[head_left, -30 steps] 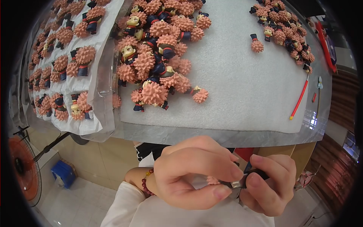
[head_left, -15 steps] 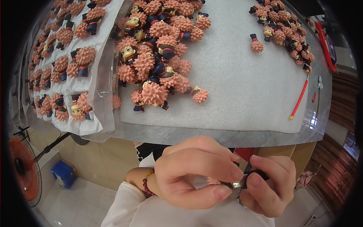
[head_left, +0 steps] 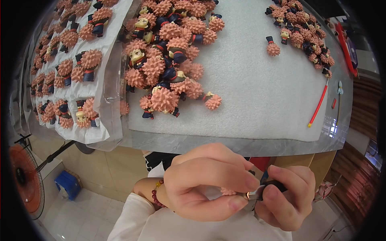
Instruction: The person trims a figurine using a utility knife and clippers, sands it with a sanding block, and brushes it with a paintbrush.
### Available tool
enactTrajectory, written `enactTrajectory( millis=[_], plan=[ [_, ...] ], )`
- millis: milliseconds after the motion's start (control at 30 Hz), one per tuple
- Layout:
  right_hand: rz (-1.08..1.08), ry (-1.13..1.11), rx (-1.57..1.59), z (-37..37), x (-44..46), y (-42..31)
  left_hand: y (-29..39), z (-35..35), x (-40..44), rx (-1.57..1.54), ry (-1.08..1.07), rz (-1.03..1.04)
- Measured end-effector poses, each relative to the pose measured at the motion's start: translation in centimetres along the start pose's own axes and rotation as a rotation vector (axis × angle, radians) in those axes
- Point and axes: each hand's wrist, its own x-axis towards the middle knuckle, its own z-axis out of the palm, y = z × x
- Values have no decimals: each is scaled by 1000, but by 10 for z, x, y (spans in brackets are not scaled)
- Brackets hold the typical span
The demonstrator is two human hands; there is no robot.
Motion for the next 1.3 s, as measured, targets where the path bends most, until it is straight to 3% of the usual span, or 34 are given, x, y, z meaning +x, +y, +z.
enactTrajectory(
  millis=[600, 800, 933, 1033, 1300],
  plan=[
    [-28, -8, -7, -2, 2, 1, 2, -2, 0, -30, -1, -32],
    [26, -4, 39, -3, 2, 0, -2, 1, -2, -274, 16, -51],
    [27, -29, 61, -5, 4, 2, 3, 11, -4, -411, 184, -152],
    [177, 211, -15, 9, 5, -2, 5, 12, -4, -459, 214, -196],
    [161, 220, -30, 11, 6, 0, 5, 7, -5, -470, 164, -220]
  ],
)
